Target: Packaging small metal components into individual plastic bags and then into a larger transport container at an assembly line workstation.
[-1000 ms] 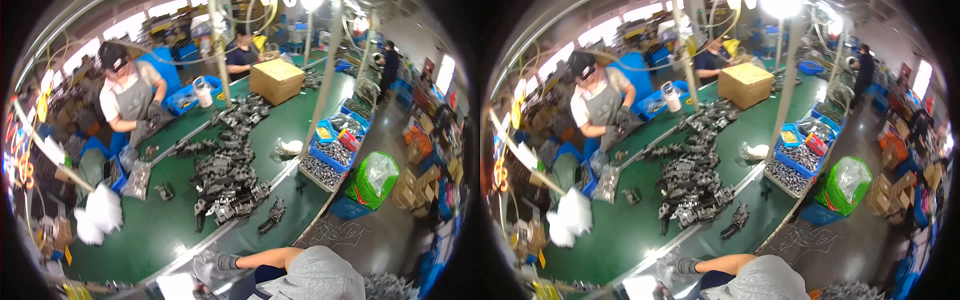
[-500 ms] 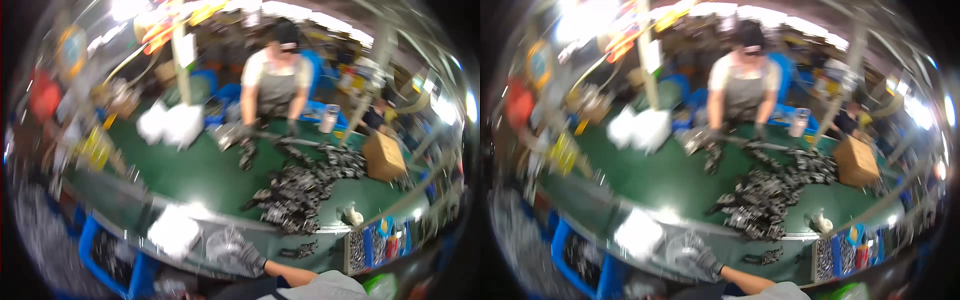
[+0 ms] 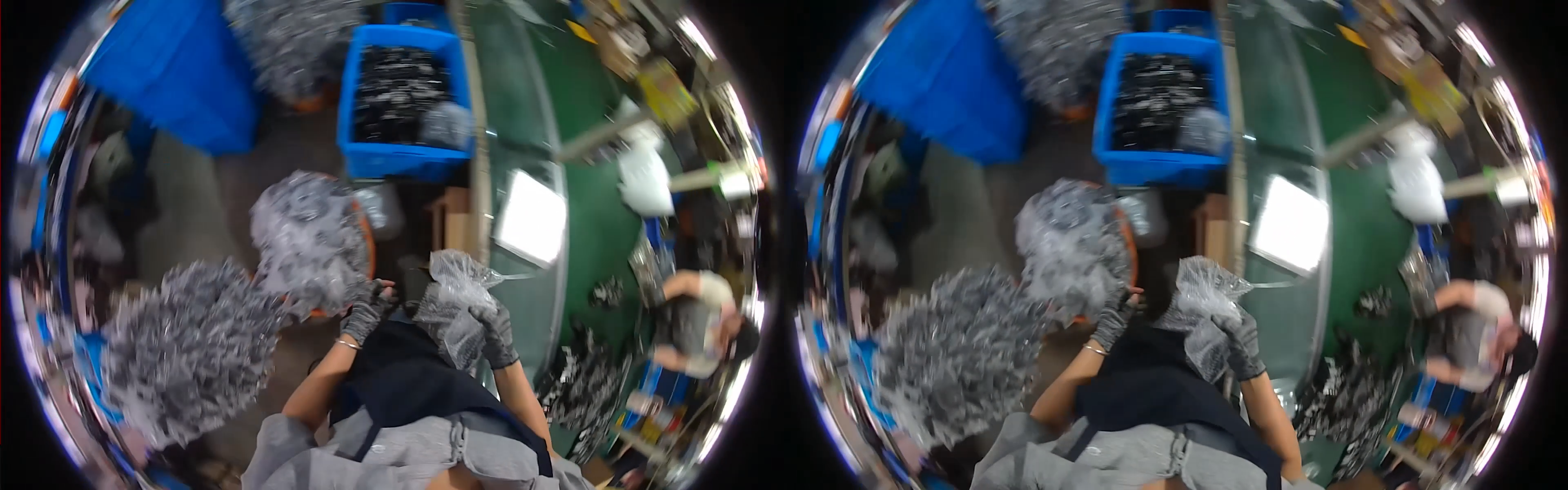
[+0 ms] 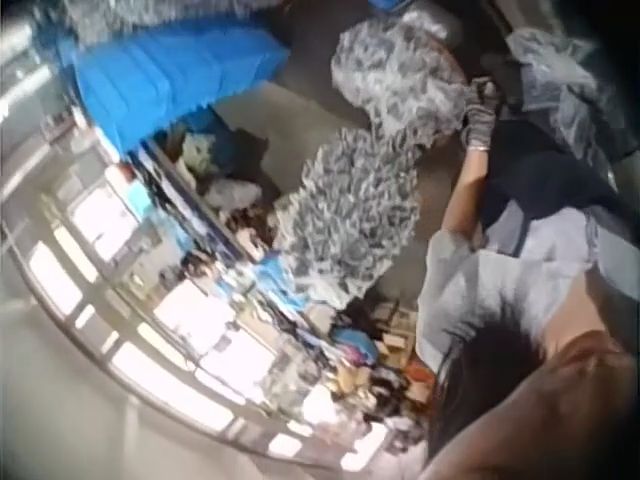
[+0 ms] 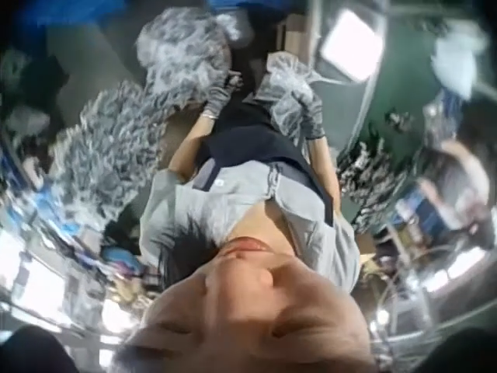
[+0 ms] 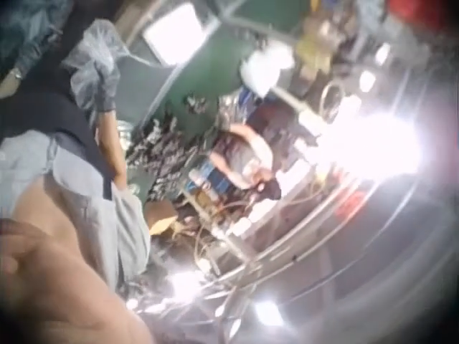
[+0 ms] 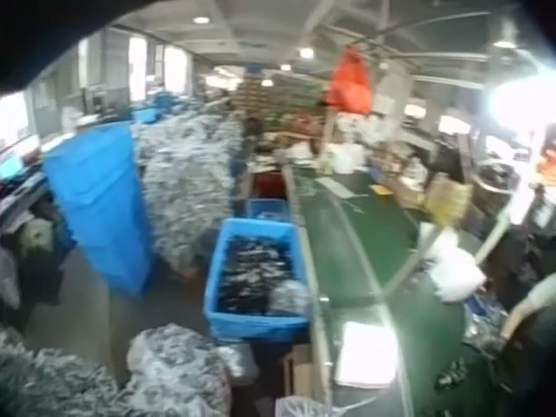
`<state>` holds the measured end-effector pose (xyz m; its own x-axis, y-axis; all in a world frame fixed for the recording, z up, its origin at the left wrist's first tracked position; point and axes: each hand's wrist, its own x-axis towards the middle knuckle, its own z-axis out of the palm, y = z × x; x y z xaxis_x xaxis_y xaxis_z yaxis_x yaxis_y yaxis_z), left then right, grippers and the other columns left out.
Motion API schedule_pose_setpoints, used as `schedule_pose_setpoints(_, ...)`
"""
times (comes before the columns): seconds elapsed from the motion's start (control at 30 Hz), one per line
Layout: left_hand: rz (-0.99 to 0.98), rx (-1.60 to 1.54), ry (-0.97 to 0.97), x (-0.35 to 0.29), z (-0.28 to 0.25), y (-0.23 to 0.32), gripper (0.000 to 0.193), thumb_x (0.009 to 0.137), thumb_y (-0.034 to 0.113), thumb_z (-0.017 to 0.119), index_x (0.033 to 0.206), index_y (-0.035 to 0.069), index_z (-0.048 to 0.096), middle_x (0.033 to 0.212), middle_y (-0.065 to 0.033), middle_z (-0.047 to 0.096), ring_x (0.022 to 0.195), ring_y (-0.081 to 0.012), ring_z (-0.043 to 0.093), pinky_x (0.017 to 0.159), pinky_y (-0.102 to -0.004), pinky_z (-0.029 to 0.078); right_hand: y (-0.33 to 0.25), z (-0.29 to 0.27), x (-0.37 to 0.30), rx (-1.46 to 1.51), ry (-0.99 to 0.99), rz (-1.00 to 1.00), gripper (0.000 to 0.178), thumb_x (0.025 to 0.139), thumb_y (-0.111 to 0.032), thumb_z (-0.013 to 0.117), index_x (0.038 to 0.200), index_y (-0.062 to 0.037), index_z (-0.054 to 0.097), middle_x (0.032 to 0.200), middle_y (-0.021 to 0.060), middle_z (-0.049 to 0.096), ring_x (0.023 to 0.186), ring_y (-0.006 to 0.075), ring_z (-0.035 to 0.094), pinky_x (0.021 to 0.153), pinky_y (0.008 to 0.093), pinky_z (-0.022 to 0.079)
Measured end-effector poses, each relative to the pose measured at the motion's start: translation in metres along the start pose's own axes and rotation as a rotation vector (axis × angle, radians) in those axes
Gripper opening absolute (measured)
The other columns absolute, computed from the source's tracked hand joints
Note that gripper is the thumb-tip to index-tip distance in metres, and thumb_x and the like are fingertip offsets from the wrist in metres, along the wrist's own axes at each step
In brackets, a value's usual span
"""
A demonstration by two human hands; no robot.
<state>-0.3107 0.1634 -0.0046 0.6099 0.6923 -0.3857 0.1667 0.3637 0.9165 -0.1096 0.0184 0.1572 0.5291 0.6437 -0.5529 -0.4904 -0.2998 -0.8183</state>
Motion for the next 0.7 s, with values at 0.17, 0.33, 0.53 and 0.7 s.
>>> schedule_pose_setpoints(0.17, -0.154, -0.047, 0.38, -0.042, -0.13, -0.106, 0.019, 0.092, 0.024, 0.063, 0.101, 0.006, 0.063, 0.083, -0.0066, 0.066, 0.078, -0.0156, 0.063, 0.072, -0.0318, 0.051, 0.044, 0.11, 0.03, -0.574, -0.299, -0.025, 0.051, 0.078, -0.026, 0.075, 0.115, 0.0045, 0.06, 0.098, 0.0138, 0.069, 0.088, 0.0197, 0.065, 0.079, 0.032, 0.052)
schedule_pose_setpoints(0.33, -0.111, 0.107, 0.461, -0.071, -0.225, -0.082, 0.019, 0.091, 0.023, 0.063, 0.1, 0.006, 0.064, 0.083, -0.0072, 0.066, 0.079, -0.0165, 0.061, 0.073, -0.0323, 0.05, 0.102, 0.196, 0.083, -1.048, -0.695, -0.304, 0.051, 0.078, -0.033, 0.075, 0.116, -0.0022, 0.062, 0.097, 0.0211, 0.067, 0.087, 0.0314, 0.066, 0.078, 0.0366, 0.052)
schedule_pose_setpoints(0.53, 0.016, 0.278, 0.882, -0.03, -0.343, -0.113, 0.026, 0.093, 0.024, 0.062, 0.109, 0.003, 0.06, 0.094, -0.0095, 0.062, 0.086, -0.0159, 0.058, 0.08, -0.0302, 0.047, 0.164, 0.32, 0.158, -1.158, -1.019, -0.368, 0.049, 0.082, -0.037, 0.069, 0.119, -0.0071, 0.061, 0.099, 0.0206, 0.066, 0.087, 0.0339, 0.065, 0.08, 0.0411, 0.051)
schedule_pose_setpoints(0.7, 0.198, 0.033, 1.029, 0.048, -0.395, -0.112, 0.042, 0.092, 0.028, 0.063, 0.123, 0.003, 0.053, 0.111, -0.0119, 0.058, 0.097, -0.0209, 0.056, 0.088, -0.0323, 0.045, 0.195, 0.395, 0.208, -1.29, -1.041, -0.764, 0.047, 0.075, -0.029, 0.071, 0.116, -0.0072, 0.063, 0.095, 0.0202, 0.066, 0.084, 0.0351, 0.065, 0.078, 0.0443, 0.051)
